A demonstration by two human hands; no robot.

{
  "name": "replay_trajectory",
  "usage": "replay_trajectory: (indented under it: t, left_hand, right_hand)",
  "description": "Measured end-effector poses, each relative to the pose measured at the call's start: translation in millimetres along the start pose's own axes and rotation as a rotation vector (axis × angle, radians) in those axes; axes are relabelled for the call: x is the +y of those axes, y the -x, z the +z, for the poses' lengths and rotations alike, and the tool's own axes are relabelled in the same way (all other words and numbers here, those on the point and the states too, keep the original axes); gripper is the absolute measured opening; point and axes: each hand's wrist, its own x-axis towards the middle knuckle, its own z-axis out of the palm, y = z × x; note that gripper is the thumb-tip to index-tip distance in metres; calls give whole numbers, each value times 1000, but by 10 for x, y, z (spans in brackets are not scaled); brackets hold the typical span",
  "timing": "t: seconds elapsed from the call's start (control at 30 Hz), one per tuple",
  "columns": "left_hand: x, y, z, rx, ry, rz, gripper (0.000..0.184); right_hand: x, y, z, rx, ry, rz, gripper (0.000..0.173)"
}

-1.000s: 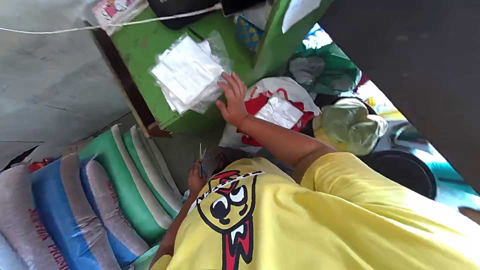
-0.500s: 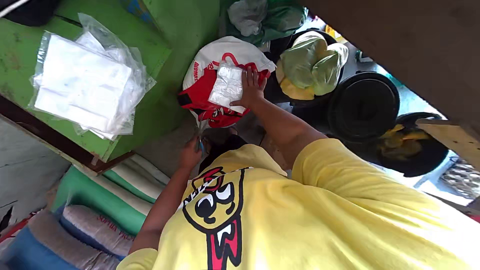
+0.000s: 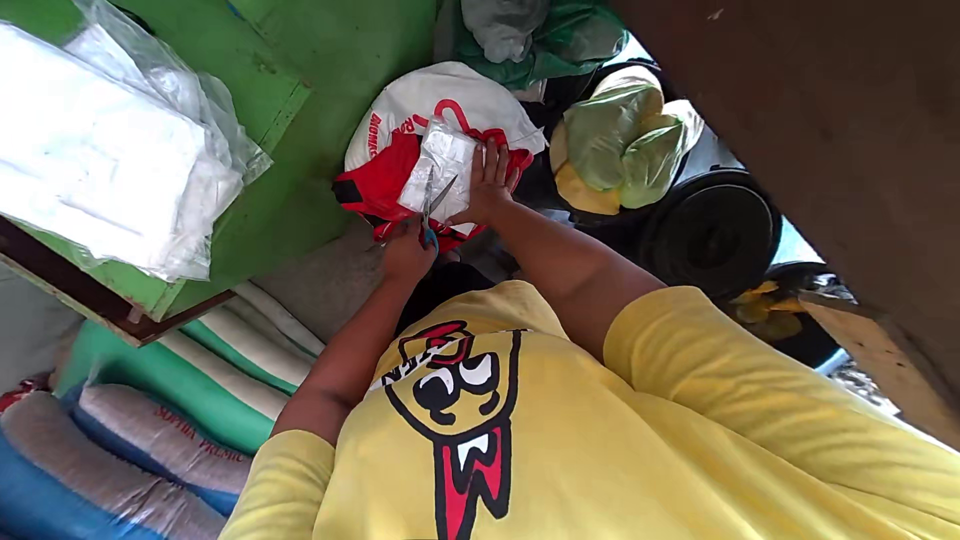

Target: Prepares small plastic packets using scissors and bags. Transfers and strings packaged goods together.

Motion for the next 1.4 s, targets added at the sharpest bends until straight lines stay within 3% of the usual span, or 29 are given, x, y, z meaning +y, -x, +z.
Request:
replay_trajectory:
  t: [0.23,0.53,0.67,0.8,0.93,1.07,1.13,1.27,1.4]
  left_hand:
    - [155,-164,86,60,-119,37,60]
    - [214,-243,26,15,-56,31,54]
    - [171,-239,-3,1,-44,61,52]
    - [-53,-116,61,114,54,173,49]
    - [-490,214,72,279,181,147,53]
    - [-1114,705,118,198,118,-53,52]
    - [-1438,927,163,92,75,-188,51]
    - [-2005,1370,293,-77,39,-358,56]
    - [-2580,1701,434,-116,52,-429,53]
  right_hand:
    - [19,-14,0,-21,32,-9,171]
    - [-19,-12,-29,-55,50,23,169]
    - [-41,7,-50,-56,75,29,169]
    - [-13,26,-28,-2,40,0,167]
    - [-64,-31,-101,253,33,-213,120]
    - [-423,-342,-426,54,299,-708,81]
    - [-682,-461,-580,-12,463,-858,59]
    - [-992,-417,-768,-178,654,-1010,30]
    - [-1091,64,-992,-178,587,-965,24]
